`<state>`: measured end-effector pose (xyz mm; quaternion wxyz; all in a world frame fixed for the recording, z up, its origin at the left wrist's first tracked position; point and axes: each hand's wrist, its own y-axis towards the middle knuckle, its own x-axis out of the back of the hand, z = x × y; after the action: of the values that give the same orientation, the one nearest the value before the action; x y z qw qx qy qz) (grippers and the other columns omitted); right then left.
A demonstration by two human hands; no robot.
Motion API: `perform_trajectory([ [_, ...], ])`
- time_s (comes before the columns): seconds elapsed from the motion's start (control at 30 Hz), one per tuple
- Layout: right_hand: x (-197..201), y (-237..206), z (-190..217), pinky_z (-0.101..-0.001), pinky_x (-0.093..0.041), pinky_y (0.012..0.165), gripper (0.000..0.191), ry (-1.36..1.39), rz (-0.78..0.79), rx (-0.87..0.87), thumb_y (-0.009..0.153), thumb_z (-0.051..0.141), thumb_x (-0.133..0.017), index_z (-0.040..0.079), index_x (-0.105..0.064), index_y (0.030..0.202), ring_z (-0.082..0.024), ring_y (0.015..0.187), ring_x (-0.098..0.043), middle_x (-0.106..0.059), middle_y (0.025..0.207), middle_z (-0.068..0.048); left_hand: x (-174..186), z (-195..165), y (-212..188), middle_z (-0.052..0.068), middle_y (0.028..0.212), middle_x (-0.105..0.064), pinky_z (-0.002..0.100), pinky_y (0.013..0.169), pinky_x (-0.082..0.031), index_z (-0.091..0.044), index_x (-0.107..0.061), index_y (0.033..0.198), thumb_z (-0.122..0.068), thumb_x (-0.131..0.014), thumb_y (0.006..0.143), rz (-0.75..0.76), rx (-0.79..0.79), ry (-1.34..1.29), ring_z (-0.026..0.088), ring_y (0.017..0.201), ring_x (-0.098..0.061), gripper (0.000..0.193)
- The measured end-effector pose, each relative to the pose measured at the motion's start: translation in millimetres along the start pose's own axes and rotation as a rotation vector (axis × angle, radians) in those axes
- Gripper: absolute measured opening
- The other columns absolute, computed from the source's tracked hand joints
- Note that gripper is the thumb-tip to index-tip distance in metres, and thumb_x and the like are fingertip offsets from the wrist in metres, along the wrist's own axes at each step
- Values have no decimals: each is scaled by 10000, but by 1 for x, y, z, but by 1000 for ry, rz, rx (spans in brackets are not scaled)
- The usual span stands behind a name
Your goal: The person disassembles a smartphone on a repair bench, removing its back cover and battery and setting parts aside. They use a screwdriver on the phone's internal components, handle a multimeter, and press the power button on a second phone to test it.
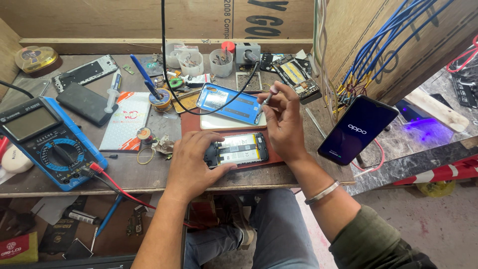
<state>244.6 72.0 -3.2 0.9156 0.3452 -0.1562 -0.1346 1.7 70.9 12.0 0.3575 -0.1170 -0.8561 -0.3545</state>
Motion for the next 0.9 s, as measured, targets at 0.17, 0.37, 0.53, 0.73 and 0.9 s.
perform_trajectory([
  [0.17, -3, 2, 0, -317, -591, 982, 575, -71, 60, -61, 1007, -6, -643, 67, -350, 1497, -189, 1149, -705, -685, 1215, -125, 0, 0, -1, 35, 1172, -698, 451, 978, -426, -138, -687, 1106, -400, -907, 637, 2, 6, -5, 284, 1163, -593, 580],
  [0.37, 1, 9, -7, -335, -617, 848, 204, -172, 69, -303, 1024, 85, -646, 17, -616, 1214, -189, 950, -733, -740, 1070, -120, 0, 0, 0, 41, 1178, -699, 451, 982, -428, -131, -688, 1107, -405, -908, 636, -11, -5, -10, 287, 1161, -594, 587],
  [0.53, 2, 8, -17, -324, -664, 865, 160, -31, 46, -328, 1042, 96, -538, -1, -491, 1160, -181, 983, -738, -711, 1066, -140, 0, 0, 0, 35, 1175, -702, 450, 985, -426, -134, -692, 1102, -403, -909, 640, -3, 5, -8, 285, 1162, -595, 577],
  [0.73, 2, 3, -29, -360, -657, 919, 159, 232, -2, -333, 1095, 108, -434, 24, -348, 1200, -217, 1075, -720, -647, 1175, -204, 0, 0, -1, 34, 1174, -701, 452, 981, -425, -134, -688, 1104, -399, -907, 641, -5, 1, -8, 285, 1166, -595, 577],
  [0.9, 7, -6, -26, -353, -607, 1045, 191, 343, -5, -205, 1129, 83, -442, 17, -341, 1277, -217, 1158, -692, -652, 1233, -195, -1, 0, -1, 41, 1169, -699, 451, 974, -425, -131, -689, 1093, -401, -908, 635, -11, -3, 1, 289, 1162, -593, 575],
])
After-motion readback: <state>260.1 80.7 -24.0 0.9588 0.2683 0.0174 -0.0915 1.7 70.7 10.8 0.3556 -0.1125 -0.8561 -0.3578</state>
